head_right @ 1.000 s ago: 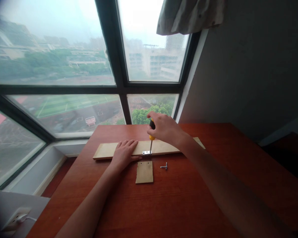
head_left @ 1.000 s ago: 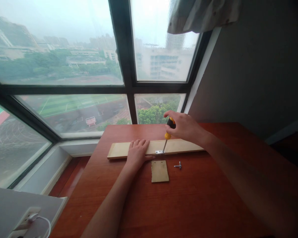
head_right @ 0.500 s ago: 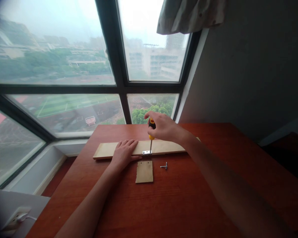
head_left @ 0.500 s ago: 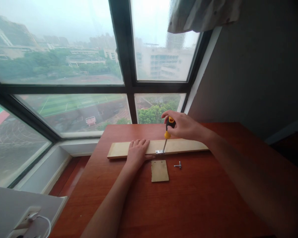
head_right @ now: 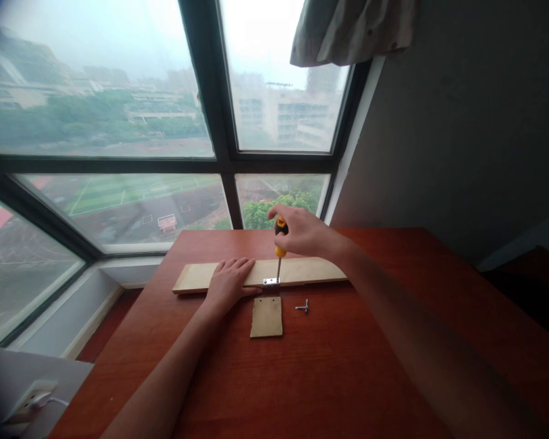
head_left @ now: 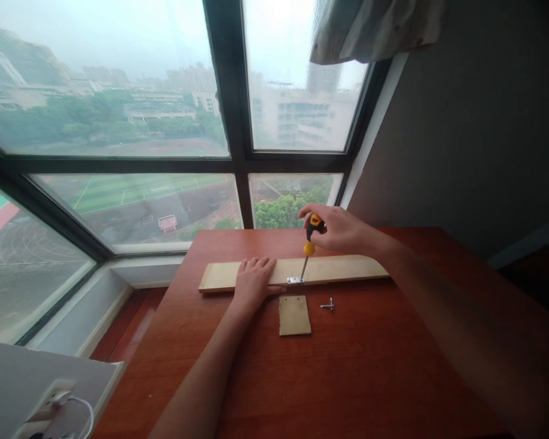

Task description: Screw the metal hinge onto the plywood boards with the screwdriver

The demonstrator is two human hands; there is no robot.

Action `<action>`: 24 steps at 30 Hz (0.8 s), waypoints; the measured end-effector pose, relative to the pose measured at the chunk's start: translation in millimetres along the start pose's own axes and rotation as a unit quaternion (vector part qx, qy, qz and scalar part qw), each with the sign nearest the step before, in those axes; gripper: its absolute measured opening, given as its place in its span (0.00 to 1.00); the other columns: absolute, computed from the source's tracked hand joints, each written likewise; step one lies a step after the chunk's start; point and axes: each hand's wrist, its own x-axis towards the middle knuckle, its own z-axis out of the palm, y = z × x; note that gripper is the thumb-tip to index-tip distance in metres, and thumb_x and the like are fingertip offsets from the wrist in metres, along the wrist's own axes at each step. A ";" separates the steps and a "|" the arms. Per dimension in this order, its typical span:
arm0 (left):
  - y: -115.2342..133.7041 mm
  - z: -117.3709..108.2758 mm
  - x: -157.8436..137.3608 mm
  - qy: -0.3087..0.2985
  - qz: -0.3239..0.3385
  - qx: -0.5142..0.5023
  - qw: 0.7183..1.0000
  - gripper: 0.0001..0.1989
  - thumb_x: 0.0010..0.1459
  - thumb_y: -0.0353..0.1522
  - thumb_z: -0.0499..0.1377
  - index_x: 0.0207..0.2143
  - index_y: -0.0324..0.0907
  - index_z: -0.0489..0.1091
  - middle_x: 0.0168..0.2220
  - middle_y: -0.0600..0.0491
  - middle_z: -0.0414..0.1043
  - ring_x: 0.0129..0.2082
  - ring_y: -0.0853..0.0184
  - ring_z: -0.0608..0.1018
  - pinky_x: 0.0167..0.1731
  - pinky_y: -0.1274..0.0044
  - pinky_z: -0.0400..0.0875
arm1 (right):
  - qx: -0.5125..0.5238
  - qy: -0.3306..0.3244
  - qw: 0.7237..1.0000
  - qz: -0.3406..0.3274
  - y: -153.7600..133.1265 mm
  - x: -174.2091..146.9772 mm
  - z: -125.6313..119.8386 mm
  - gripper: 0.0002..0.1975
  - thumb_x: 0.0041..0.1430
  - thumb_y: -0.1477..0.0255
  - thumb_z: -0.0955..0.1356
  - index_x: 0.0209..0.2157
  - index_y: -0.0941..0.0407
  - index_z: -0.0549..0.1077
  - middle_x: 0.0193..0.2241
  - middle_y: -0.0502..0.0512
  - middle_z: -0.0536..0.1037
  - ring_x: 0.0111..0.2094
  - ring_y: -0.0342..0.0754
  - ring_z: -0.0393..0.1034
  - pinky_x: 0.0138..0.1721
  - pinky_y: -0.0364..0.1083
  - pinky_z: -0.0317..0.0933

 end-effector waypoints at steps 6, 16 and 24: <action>-0.3 0.7 -0.4 -0.002 0.000 -0.005 1.000 0.32 0.49 0.53 0.62 0.53 0.49 0.65 0.51 0.49 0.72 0.51 0.54 0.70 0.51 0.66 0.57 | -0.181 0.038 0.977 0.103 -11.3 -0.1 -2.0 0.21 0.61 0.52 0.60 0.33 0.54 0.74 0.28 0.57 0.77 0.31 0.54 0.72 0.29 0.47 0.55; 0.6 -1.3 -0.1 -0.006 -0.004 -0.010 1.000 0.35 0.47 0.55 0.62 0.54 0.49 0.66 0.51 0.48 0.72 0.51 0.54 0.70 0.52 0.66 0.57 | 0.026 -0.048 0.998 0.006 0.4 1.2 -9.4 0.13 0.59 0.66 0.64 0.45 0.53 0.71 0.38 0.54 0.78 0.35 0.48 0.71 0.32 0.43 0.59; 0.4 -1.3 -0.6 0.002 0.000 -0.008 1.000 0.32 0.51 0.55 0.58 0.53 0.48 0.66 0.50 0.48 0.72 0.50 0.54 0.70 0.51 0.66 0.57 | -0.074 -0.010 0.996 0.048 -6.2 3.3 -4.4 0.12 0.59 0.62 0.64 0.40 0.53 0.71 0.34 0.56 0.78 0.34 0.51 0.72 0.31 0.45 0.57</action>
